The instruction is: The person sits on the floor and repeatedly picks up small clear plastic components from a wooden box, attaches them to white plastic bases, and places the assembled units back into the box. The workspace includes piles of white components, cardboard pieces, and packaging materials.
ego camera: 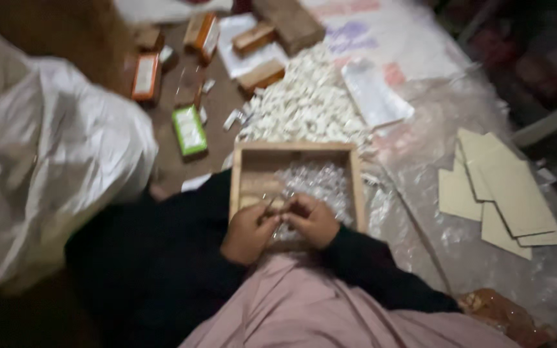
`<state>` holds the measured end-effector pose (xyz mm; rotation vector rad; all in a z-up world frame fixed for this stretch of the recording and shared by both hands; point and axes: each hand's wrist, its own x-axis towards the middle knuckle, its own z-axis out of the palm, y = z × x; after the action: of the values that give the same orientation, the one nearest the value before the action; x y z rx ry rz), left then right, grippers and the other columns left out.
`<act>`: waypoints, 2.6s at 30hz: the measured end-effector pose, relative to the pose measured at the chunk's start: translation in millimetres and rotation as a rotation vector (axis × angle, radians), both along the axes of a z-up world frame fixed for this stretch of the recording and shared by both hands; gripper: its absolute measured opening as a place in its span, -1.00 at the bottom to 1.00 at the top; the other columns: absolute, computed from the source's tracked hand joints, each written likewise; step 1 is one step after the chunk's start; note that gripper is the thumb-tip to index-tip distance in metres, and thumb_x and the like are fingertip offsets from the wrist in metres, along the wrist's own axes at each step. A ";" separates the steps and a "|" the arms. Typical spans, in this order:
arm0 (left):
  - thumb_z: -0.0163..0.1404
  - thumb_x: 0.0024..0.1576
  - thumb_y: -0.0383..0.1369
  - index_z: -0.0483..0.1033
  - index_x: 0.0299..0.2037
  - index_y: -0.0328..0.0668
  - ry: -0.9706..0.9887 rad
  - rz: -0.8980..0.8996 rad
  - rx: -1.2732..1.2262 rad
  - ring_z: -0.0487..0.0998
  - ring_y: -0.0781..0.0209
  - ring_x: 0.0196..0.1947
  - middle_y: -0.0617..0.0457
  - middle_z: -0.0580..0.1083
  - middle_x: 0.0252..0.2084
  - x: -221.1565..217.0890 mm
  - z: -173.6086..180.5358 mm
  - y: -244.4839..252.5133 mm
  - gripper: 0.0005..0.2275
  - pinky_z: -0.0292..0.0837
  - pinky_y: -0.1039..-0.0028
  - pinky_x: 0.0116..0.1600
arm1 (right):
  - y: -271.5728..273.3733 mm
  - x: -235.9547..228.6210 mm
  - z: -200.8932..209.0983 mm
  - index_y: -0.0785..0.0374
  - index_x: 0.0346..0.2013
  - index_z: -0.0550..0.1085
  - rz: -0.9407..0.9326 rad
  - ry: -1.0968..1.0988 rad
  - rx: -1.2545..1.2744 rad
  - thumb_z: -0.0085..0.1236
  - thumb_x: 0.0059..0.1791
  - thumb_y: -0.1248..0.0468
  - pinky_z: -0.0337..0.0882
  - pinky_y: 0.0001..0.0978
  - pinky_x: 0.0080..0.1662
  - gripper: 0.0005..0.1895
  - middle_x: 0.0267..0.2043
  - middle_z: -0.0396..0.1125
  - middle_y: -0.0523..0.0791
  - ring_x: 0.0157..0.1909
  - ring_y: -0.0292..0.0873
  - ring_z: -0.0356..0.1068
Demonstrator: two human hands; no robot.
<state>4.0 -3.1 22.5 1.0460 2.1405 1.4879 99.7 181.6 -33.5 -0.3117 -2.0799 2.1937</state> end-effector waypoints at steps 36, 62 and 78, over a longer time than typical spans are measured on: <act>0.04 0.11 -0.34 0.47 -0.23 -0.33 0.065 0.090 -0.093 0.58 -0.17 -0.30 -0.25 0.53 -0.31 7.8 27.8 1.1 -0.82 0.46 0.19 -0.22 | -1.2 -0.3 13.7 0.30 -0.23 0.57 -0.040 -0.099 0.304 0.16 0.02 0.29 0.47 -0.49 -0.29 -0.87 -0.37 0.51 -0.14 -0.38 -0.33 0.46; -0.10 0.21 -0.36 0.44 -0.04 -0.16 0.283 -0.061 -0.238 0.56 -0.30 -0.27 -0.27 0.53 -0.27 12.4 31.2 -5.6 -0.83 0.43 -0.01 -0.18 | 1.6 -5.5 18.4 0.32 -0.21 0.52 -0.206 0.032 0.173 0.12 0.08 0.25 0.47 -0.45 -0.21 -0.83 -0.34 0.46 -0.13 -0.32 -0.31 0.42; -0.16 0.23 -0.32 0.47 -0.15 -0.28 0.235 -0.001 -0.224 0.59 -0.29 -0.21 -0.29 0.55 -0.24 13.3 11.2 3.2 -0.80 0.46 0.00 -0.12 | -25.0 -4.5 18.7 0.25 -0.19 0.51 -0.256 0.049 0.232 0.15 0.05 0.29 0.29 -0.50 -0.41 -0.90 -0.42 0.38 -0.17 -0.45 -0.34 0.28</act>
<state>17.2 0.1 33.7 1.1874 2.3981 1.1374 95.2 156.6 -14.7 -0.4667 -2.1079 1.7806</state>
